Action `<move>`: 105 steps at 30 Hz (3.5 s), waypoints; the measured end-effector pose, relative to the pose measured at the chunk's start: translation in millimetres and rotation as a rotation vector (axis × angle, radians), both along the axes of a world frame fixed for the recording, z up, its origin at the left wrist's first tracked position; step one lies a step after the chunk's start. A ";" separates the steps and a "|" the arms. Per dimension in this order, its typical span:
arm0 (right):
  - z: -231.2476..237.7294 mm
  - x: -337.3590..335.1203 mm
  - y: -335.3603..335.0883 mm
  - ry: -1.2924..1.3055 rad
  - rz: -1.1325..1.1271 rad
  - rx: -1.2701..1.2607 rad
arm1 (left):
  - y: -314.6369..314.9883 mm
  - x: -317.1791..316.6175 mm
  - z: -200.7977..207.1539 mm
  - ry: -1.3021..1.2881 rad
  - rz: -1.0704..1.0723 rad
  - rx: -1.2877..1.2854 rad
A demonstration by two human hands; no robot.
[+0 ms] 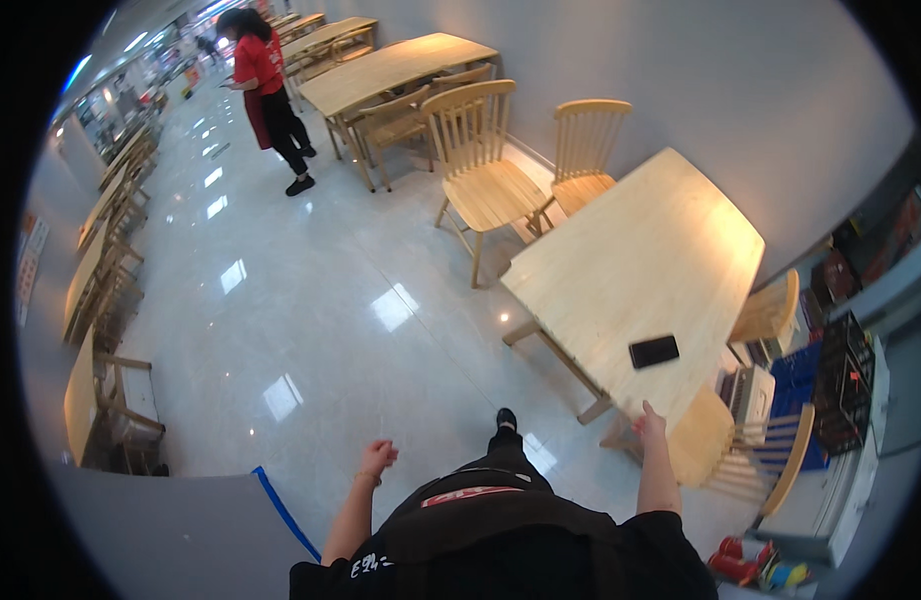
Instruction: The person carries a large metal pot into the kitchen, places it on a counter, then handles a red plastic bag and a small white object, storing them in a refrigerator. They later pick up a digital thermometer, walk through the dining area, and pick up a phone from a table.
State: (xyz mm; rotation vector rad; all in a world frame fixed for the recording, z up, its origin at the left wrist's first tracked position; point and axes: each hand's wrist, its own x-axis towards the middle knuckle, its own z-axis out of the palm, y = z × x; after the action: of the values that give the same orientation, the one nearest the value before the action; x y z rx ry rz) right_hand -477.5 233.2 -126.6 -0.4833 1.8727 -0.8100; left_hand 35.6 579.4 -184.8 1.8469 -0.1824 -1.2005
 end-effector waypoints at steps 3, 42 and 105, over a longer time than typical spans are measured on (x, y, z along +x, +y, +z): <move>-16.8 -4.0 -48.4 -0.088 -0.057 0.055 | 36.1 -21.7 -3.1 0.138 -0.001 0.446; 28.3 293.5 -164.7 -0.180 0.215 0.195 | -569.3 397.4 44.9 -0.033 -0.137 -0.038; 37.7 574.7 -208.6 -0.121 -0.512 0.156 | -879.4 152.1 51.8 0.362 -1.531 -0.177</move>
State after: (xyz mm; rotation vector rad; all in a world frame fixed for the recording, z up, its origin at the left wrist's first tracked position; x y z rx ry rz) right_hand 97.2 24.6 -88.9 0.1524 1.9510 -0.9879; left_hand 187.7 -300.1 -133.1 1.0925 -1.6147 -2.3272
